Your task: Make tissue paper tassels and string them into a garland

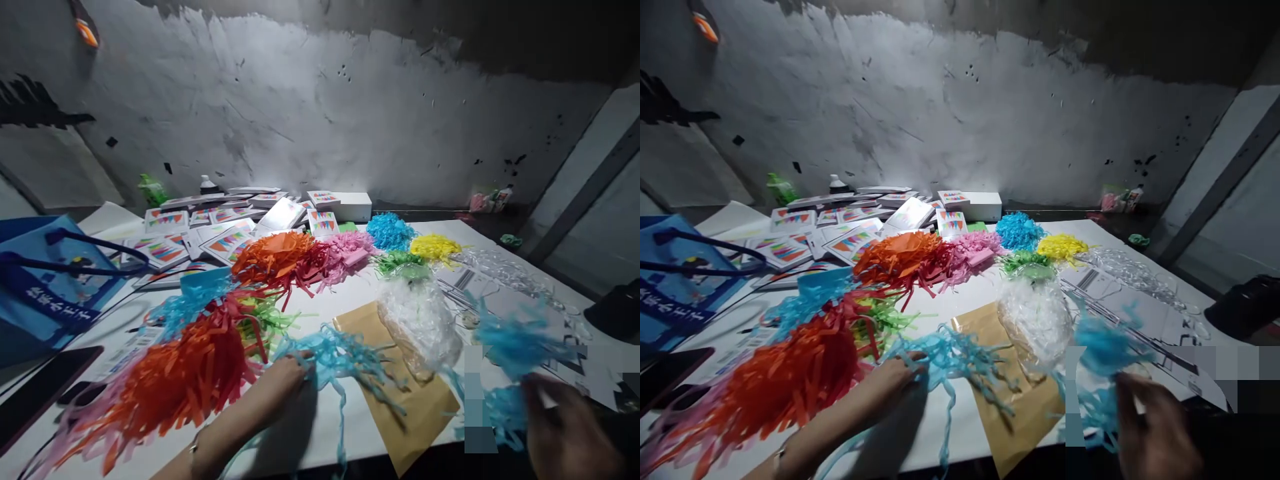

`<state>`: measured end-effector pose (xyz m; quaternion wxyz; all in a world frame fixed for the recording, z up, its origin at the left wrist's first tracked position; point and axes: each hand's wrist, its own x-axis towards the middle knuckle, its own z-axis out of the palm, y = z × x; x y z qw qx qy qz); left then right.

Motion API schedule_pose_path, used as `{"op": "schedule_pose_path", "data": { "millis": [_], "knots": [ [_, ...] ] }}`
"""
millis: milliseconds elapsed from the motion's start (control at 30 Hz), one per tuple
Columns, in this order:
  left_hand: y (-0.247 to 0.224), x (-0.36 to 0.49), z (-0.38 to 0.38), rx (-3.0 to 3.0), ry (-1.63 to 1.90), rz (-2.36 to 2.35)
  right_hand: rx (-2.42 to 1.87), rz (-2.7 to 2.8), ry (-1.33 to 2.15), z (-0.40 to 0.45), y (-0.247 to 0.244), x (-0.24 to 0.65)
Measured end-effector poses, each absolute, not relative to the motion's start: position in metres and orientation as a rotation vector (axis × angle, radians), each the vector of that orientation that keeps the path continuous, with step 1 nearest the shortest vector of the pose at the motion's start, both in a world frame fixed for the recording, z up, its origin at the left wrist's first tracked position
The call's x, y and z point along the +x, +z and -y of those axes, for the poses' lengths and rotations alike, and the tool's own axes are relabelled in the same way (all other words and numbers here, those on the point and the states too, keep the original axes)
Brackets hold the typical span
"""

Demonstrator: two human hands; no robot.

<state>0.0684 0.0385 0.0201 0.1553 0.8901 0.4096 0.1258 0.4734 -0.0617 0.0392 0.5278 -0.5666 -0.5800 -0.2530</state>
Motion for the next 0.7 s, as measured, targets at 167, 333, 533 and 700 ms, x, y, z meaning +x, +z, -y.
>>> {"op": "schedule_pose_path", "data": {
  "millis": [167,333,533,700],
  "knots": [
    [0.1,0.132,-0.01,2.14,0.478,-0.844,-0.86,2.34,-0.711,0.062,0.05,0.437],
    [0.096,0.201,-0.014,1.621,0.379,-0.673,-0.786,2.168,-0.659,0.058,0.053,0.411],
    [0.06,0.222,-0.01,1.095,0.386,-0.661,-0.846,1.775,-0.173,0.055,0.033,0.411],
    [0.052,0.235,0.0,1.32,0.62,-0.72,-1.008,1.371,0.351,0.058,0.0,0.384]
  ]
}}
